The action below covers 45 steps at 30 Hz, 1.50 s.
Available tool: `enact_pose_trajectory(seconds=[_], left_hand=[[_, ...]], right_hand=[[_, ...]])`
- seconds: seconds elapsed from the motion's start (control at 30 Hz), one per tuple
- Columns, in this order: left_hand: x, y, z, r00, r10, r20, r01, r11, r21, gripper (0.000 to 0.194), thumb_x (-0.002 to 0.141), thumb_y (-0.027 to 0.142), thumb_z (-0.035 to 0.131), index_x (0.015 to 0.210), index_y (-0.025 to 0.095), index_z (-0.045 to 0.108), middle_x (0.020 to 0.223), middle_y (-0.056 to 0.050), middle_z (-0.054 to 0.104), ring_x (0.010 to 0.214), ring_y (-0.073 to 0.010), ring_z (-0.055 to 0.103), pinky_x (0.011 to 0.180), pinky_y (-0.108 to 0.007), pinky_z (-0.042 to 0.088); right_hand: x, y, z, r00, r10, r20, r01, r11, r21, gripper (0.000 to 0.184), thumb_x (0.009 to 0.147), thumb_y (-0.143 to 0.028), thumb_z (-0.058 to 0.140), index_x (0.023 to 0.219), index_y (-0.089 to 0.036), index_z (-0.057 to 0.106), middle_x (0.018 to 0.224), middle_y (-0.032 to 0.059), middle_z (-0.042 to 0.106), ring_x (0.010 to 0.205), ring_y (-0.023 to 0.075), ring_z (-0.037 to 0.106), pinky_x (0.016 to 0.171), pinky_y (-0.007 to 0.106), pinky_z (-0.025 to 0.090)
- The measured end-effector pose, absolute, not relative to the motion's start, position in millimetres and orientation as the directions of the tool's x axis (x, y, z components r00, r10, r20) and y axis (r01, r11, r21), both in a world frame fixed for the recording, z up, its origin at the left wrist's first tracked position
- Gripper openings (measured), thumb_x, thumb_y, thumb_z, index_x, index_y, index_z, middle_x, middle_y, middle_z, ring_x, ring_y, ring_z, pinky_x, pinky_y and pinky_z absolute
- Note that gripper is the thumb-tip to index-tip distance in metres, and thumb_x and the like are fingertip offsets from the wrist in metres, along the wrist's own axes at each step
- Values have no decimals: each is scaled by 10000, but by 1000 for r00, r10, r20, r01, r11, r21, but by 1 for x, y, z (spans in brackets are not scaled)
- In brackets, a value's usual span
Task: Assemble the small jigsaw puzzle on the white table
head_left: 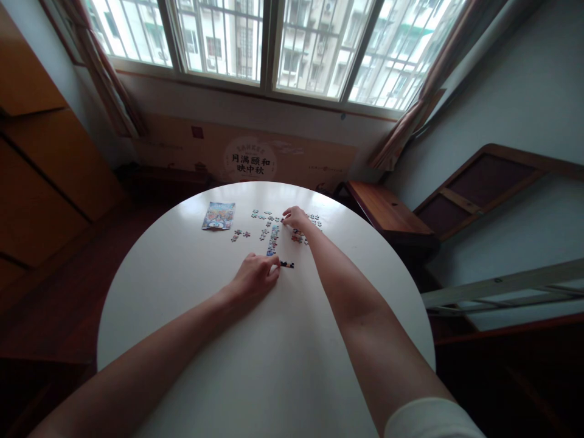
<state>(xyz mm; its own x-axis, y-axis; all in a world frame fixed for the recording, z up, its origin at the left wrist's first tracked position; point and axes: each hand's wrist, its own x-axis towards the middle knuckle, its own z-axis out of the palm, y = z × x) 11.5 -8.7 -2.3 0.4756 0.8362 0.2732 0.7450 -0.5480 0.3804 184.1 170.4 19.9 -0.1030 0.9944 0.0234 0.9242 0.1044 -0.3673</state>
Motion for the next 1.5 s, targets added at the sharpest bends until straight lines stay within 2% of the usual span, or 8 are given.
enact_pose_trajectory(seconds=[0.2, 0.4, 0.53, 0.67, 0.77, 1.03, 1.3, 1.5], left_hand=[[12, -9, -2, 475, 838, 270, 743, -546, 386, 157, 862, 244, 493, 881, 222, 648, 664, -3, 680, 627, -164, 609, 738, -304, 358], [10, -7, -4, 475, 831, 288, 743, -555, 375, 165, 861, 240, 492, 884, 225, 655, 696, -5, 691, 633, -167, 616, 746, -299, 367], [9, -7, -2, 483, 832, 275, 748, -555, 364, 172, 863, 246, 487, 881, 221, 656, 672, -2, 686, 624, -165, 614, 748, -298, 370], [9, -6, -3, 486, 828, 279, 753, -559, 348, 182, 863, 268, 481, 899, 221, 654, 670, -5, 681, 626, -167, 609, 746, -300, 373], [7, -4, -6, 488, 826, 281, 755, -561, 338, 206, 874, 288, 462, 900, 221, 655, 642, -4, 665, 624, -169, 603, 742, -303, 377], [7, -5, -3, 490, 829, 268, 755, -558, 345, 216, 863, 277, 458, 900, 216, 663, 648, -6, 673, 602, -159, 590, 753, -303, 390], [7, -5, -3, 490, 829, 271, 749, -559, 357, 210, 873, 284, 463, 899, 221, 662, 629, 6, 654, 590, -160, 581, 743, -305, 380], [7, -6, -2, 486, 828, 279, 745, -560, 362, 215, 867, 285, 464, 898, 215, 664, 641, 1, 657, 604, -157, 582, 758, -303, 386]], right_hand=[[182, 162, 29, -61, 997, -54, 912, 34, -408, 251, 700, -116, 651, 917, -191, 753, 906, 58, 739, 827, 185, 672, 718, 254, 487], [191, 138, 33, -144, 986, 82, 782, 164, -601, 128, 756, -177, 651, 838, -149, 745, 800, 55, 714, 713, 140, 628, 656, 231, 469], [208, 110, 30, -132, 974, 182, 681, 223, -698, 100, 732, -197, 674, 791, -135, 726, 784, 56, 702, 670, 129, 608, 634, 242, 480], [227, 76, 25, -78, 978, 195, 534, 206, -820, 112, 713, -205, 676, 786, -132, 719, 726, 49, 697, 654, 135, 618, 627, 251, 495], [236, 53, 19, -20, 980, 196, 465, 183, -866, 172, 714, -227, 672, 852, -149, 738, 718, 39, 697, 648, 140, 624, 622, 257, 496], [229, 15, 3, -50, 991, 124, 349, 134, -928, 120, 668, -248, 730, 743, -164, 692, 741, 56, 719, 718, 177, 685, 676, 287, 528], [220, -7, -2, -87, 975, 203, 506, 218, -835, 77, 719, -249, 652, 730, -178, 680, 714, 25, 690, 661, 134, 617, 644, 252, 487], [220, -8, -9, -83, 971, 225, 553, 233, -800, 101, 744, -280, 631, 752, -194, 683, 712, 5, 671, 644, 127, 575, 638, 248, 457]])
